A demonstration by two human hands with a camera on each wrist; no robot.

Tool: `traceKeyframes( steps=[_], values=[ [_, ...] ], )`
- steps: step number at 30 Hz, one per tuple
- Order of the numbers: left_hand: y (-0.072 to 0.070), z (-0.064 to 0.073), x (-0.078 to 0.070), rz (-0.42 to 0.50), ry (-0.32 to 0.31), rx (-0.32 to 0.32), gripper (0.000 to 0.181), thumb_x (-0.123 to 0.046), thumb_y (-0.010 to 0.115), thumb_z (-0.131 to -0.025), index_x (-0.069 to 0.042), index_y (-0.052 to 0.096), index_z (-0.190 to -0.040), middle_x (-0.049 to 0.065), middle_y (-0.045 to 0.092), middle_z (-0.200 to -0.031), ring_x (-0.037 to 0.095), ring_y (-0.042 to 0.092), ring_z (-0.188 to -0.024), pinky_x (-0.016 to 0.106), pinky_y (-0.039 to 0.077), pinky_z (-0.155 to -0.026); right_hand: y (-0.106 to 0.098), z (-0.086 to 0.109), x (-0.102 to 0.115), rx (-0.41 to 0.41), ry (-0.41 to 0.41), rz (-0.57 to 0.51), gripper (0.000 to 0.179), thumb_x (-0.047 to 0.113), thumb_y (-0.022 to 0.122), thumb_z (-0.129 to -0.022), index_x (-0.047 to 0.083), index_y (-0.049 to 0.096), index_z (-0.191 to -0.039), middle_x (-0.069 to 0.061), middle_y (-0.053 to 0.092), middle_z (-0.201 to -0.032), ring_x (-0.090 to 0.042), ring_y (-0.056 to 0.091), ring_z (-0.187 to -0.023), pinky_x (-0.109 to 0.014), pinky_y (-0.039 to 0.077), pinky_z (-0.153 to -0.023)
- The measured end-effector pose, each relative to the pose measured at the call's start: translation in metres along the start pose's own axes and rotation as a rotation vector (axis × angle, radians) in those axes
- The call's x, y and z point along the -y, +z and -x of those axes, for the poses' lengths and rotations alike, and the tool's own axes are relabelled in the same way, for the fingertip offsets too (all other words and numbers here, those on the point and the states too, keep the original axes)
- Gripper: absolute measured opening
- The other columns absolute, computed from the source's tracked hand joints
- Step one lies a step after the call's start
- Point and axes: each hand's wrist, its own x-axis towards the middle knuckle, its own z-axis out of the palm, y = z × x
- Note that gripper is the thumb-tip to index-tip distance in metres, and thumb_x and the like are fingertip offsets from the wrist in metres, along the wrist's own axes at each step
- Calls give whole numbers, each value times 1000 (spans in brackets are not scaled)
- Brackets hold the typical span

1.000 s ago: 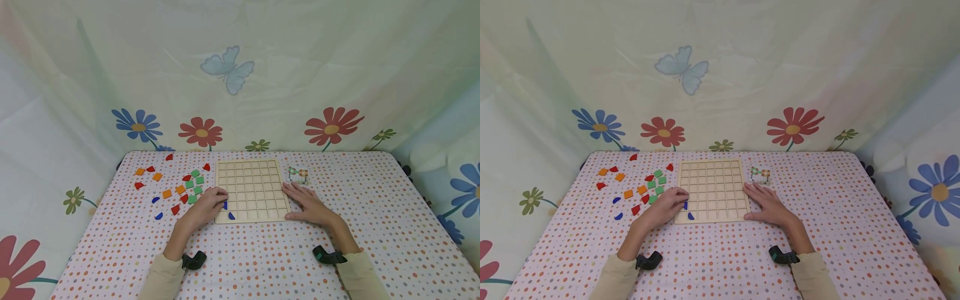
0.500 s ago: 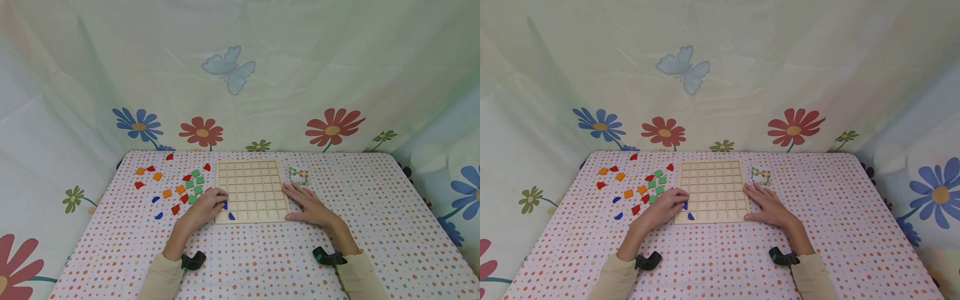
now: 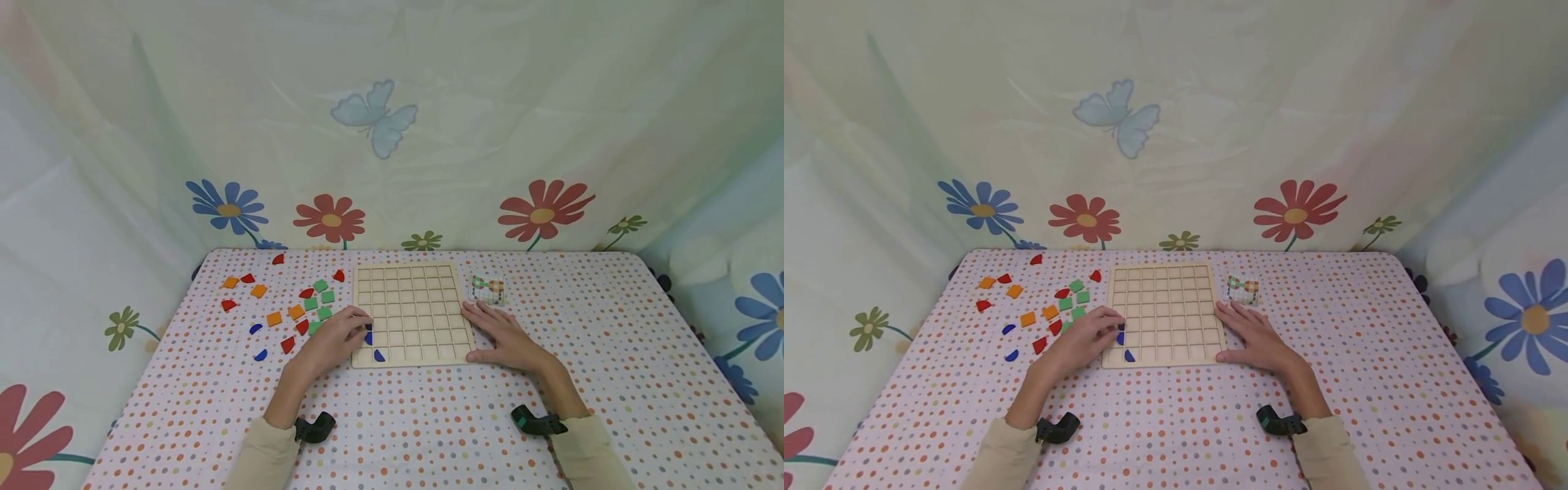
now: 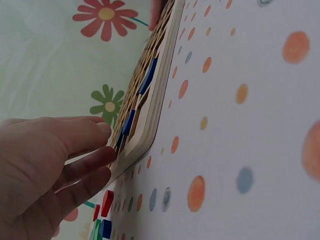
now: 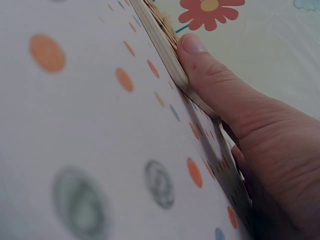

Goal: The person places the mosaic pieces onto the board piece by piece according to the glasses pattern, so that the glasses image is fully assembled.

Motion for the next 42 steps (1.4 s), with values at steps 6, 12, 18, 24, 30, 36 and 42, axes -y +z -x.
traceKeyframes(
  steps=[6,12,18,24,30,36,42],
  values=[
    [-18,9,3,-13,-81,-40,28,-19,60,-97,-15,66,-124,-2,62,-120,15,61,-106,36,53,-89,2,1,-1,5,11,-6,91,48,74,-80,16,31,-153,-10,25,-161,-41,17,-148,-62,10,-114],
    [-46,29,26,-121,-212,-58,33,-22,65,-93,-13,66,-124,4,63,-106,18,58,-88,34,50,-71,3,2,1,4,20,-10,91,49,73,-79,17,31,-153,-10,25,-161,-41,16,-148,-62,10,-114],
    [-69,44,46,-188,-308,-41,31,-28,72,-87,-10,69,-112,5,61,-98,18,54,-82,32,47,-67,3,0,0,1,11,4,91,49,73,-80,18,31,-153,-9,25,-161,-40,17,-149,-61,10,-114],
    [-77,49,51,-167,-374,-23,31,-31,71,-88,-11,69,-112,5,62,-102,20,56,-87,35,49,-72,3,1,1,3,12,3,91,49,73,-79,17,31,-153,-10,26,-161,-40,17,-148,-62,10,-114],
    [-77,49,53,-161,-388,13,29,-30,74,-85,-11,70,-107,4,63,-97,19,55,-85,34,48,-72,2,1,1,-1,11,1,91,48,74,-79,17,31,-153,-10,26,-161,-41,17,-148,-62,11,-113],
    [-77,50,55,-168,-395,56,34,-31,78,-81,-11,69,-107,4,65,-98,17,57,-87,36,49,-74,1,0,1,1,10,12,91,48,74,-79,17,31,-153,-10,26,-161,-41,17,-148,-62,12,-113],
    [-78,51,54,-177,-388,52,34,-31,80,-79,-11,68,-106,4,64,-95,17,54,-84,32,47,-71,0,0,1,6,19,9,91,49,74,-79,18,31,-153,-8,26,-161,-41,17,-148,-63,11,-113]
  ],
)
